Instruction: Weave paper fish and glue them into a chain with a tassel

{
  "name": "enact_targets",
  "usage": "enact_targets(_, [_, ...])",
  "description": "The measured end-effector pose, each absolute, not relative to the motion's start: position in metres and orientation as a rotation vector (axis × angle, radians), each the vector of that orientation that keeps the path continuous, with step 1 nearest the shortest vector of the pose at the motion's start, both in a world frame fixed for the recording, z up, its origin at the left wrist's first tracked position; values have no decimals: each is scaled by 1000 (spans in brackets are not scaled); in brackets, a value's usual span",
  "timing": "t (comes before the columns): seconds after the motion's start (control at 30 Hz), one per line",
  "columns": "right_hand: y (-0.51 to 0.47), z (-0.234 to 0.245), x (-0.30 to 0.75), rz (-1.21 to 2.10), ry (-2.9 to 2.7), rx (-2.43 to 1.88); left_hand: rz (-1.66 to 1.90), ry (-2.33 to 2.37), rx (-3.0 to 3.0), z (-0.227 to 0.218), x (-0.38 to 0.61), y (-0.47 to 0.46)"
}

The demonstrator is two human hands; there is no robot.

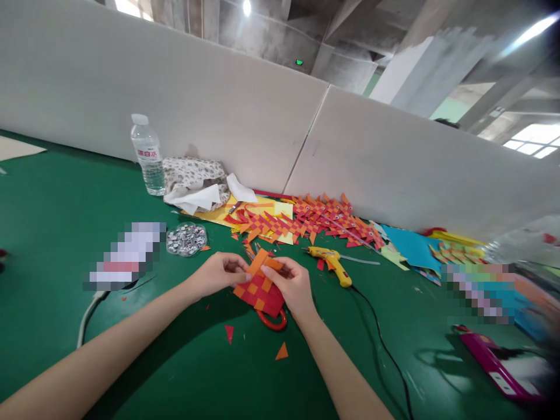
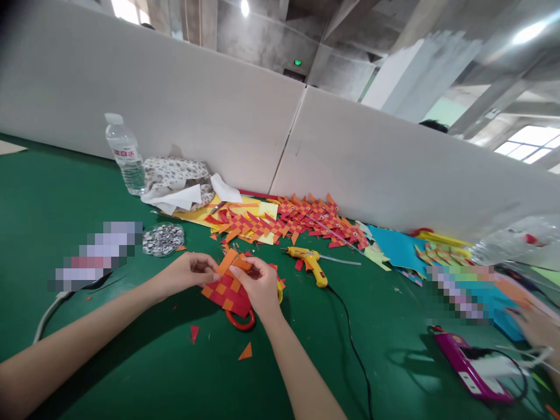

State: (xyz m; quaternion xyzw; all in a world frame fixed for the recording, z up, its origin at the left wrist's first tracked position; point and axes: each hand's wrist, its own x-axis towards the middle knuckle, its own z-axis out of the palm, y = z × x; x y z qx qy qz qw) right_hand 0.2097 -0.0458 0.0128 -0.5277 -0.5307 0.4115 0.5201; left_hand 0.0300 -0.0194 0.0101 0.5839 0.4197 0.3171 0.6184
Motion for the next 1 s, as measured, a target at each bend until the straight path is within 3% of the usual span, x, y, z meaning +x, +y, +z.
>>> enact_targets(0.83, [-45,16,211,956,-1418,-1322,775,752,1069,9,43,-34])
enact_targets(1.0, [-51,21,210,527,-1419,-1330,875,839,954,9,41,-29])
